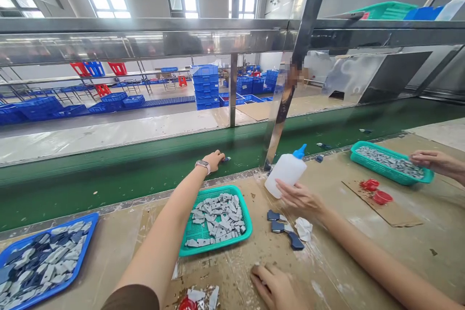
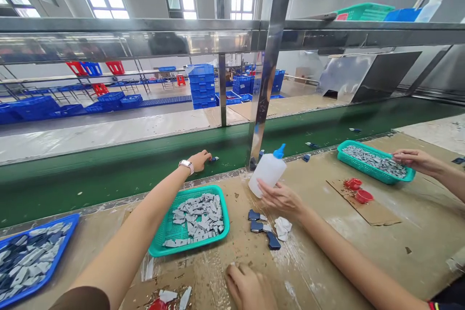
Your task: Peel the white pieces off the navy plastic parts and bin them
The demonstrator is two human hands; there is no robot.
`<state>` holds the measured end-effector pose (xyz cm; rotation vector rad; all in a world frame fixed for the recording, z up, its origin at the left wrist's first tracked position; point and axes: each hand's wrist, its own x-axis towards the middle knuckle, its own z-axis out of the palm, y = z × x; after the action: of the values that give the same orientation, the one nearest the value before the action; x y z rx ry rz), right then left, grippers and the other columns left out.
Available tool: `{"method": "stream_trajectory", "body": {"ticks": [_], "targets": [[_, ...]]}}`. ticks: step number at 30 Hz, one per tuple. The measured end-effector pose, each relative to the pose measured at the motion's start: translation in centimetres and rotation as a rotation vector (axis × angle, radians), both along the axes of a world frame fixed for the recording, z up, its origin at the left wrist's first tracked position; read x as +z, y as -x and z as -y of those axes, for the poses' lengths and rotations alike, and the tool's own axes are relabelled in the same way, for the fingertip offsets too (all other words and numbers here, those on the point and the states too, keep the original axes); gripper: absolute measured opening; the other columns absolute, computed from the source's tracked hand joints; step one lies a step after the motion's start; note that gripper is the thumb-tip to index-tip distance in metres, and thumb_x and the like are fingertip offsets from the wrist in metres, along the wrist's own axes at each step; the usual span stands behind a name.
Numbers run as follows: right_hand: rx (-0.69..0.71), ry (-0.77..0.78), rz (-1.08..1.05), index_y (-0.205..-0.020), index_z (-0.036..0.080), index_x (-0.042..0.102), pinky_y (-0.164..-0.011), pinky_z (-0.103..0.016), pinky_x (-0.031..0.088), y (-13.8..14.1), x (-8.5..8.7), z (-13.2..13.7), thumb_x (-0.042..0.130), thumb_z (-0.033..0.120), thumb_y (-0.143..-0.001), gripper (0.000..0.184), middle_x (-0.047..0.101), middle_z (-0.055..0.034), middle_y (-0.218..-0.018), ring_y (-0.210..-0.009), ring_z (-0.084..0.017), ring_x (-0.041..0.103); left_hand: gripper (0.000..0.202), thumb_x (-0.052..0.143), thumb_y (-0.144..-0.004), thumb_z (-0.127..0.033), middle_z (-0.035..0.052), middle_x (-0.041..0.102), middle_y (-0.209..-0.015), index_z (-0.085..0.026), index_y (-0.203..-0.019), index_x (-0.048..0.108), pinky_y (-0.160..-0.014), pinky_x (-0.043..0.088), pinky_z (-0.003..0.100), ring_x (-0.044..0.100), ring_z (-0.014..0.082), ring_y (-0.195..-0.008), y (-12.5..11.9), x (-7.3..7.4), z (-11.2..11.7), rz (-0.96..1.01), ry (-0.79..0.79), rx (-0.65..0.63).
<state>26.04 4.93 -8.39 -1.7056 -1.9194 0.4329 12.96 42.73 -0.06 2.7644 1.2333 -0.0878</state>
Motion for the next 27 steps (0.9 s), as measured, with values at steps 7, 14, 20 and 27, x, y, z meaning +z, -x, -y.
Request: {"method": "stream_trajectory", "body": {"ticks": [7, 14, 20, 27], "targets": [[0.162, 0.322, 0.04, -0.113, 0.038, 0.064, -0.082, -0.025, 0.05, -1.6, 2.6, -0.1, 0.065, 0.01, -0.072, 0.049, 0.069, -0.0014, -0.097, -0.093, -0.022, 0.066, 0.036, 0.057, -0.09, -0.032, 0.0105, 0.056, -0.118, -0.014, -0.121, 0.052, -0.087, 0.05, 0.045, 0.057, 0.0238, -0.103, -1.4, -0.9, 0.8, 0.09, 0.011, 0.176], [0.167, 0.238, 0.118, -0.097, 0.031, 0.07, -0.075, -0.031, 0.05, -1.8, 4.9, -1.6, 0.059, 0.023, -0.084, 0.019, 0.063, -0.0066, -0.105, -0.092, -0.025, 0.064, 0.026, 0.057, -0.09, -0.034, 0.0085, 0.061, -0.107, -0.013, -0.105, 0.06, -0.084, 0.051, 0.041, 0.06, 0.0204, -0.095, 1.0, 2.1, 3.2, 0.192, 0.012, 0.318], [0.294, 0.114, -0.298, -0.094, 0.028, 0.067, -0.067, -0.024, 0.05, -0.1, 5.2, 0.0, 0.057, 0.032, -0.088, 0.012, 0.066, -0.0048, -0.086, -0.075, -0.017, 0.063, 0.036, 0.068, -0.077, -0.049, 0.0028, 0.063, -0.077, -0.015, -0.088, 0.064, -0.065, 0.042, 0.027, 0.056, 0.0159, -0.071, 10.0, 8.9, 10.1, 0.401, 0.008, 0.274], [0.332, 0.161, -0.421, -0.095, 0.021, 0.072, -0.065, -0.027, 0.048, 3.4, 4.9, 1.0, 0.061, 0.03, -0.085, 0.017, 0.064, -0.0047, -0.085, -0.074, -0.016, 0.06, 0.032, 0.071, -0.072, -0.044, -0.0001, 0.055, -0.069, -0.017, -0.064, 0.055, -0.063, 0.039, 0.026, 0.053, 0.0152, -0.068, 22.2, 10.3, 29.6, 0.802, 0.056, 0.324]]}}
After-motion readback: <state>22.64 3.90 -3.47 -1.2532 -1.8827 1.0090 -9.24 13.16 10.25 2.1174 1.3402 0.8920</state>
